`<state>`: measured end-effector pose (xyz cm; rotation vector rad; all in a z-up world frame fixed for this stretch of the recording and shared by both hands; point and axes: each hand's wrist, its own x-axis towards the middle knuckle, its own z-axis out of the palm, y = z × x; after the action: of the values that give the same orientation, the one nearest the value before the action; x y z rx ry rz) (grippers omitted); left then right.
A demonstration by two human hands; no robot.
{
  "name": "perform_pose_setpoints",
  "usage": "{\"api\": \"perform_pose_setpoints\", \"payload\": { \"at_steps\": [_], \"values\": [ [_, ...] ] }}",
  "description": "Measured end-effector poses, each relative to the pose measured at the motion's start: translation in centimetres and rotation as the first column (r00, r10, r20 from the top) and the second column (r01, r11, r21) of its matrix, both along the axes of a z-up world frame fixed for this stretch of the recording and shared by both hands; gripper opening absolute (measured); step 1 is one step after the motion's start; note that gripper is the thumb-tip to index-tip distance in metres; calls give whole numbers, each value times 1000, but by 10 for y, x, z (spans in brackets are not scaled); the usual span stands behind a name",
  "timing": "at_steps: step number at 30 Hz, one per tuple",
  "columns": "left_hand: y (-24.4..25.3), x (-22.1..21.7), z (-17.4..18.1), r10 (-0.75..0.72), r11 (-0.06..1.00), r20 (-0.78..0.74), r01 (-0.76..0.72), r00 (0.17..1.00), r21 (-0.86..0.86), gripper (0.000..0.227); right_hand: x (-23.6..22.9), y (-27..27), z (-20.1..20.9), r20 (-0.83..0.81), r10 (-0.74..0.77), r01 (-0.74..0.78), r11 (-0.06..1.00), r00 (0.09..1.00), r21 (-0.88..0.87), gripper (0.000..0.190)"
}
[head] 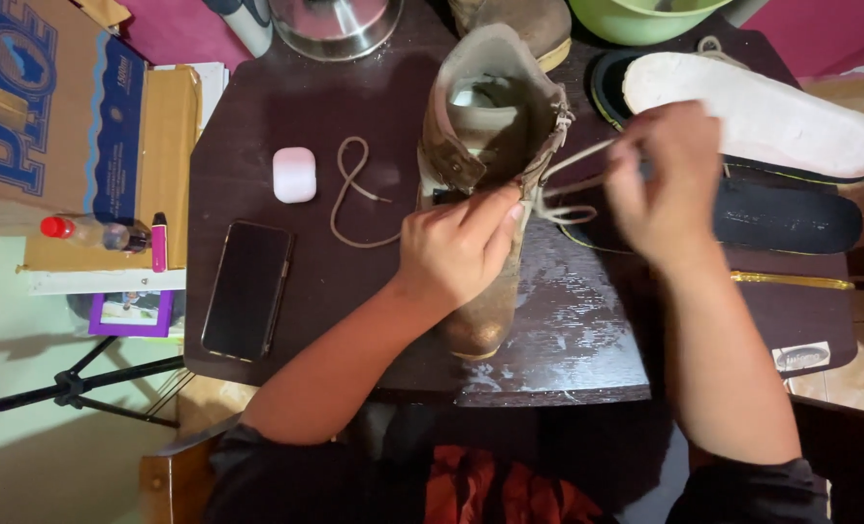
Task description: Lacing a brown boot, adjusting the tongue, and inserting an insole.
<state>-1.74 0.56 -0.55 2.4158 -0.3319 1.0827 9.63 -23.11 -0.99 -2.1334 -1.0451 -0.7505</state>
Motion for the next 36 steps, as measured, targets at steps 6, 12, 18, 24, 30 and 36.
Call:
{"api": "perform_pose_setpoints", "payload": {
  "at_steps": [6,12,18,24,30,36],
  "values": [
    [3,-5,4,-21,998,-59,24,998,50,16,37,-83,-18,-67,-416,421,902,907,99,6],
    [3,-4,8,-62,997,-27,63,998,33,9,-18,2,35,-25,-127,129,989,992,77,29],
    [-1,1,2,15,1000,17,-15,1000,-1,14,-17,34,11,97,58,-57,998,994,-11,20],
    [-1,1,4,-11,1000,13,11,1000,-24,15,-13,37,3,46,106,-108,993,993,51,24],
    [-1,0,6,-13,1000,17,13,1000,-9,16,-7,33,-2,100,109,-116,991,989,64,24],
    [3,-4,7,-69,997,-28,70,997,27,14,-11,12,13,9,-89,88,995,996,49,18]
  ]
}}
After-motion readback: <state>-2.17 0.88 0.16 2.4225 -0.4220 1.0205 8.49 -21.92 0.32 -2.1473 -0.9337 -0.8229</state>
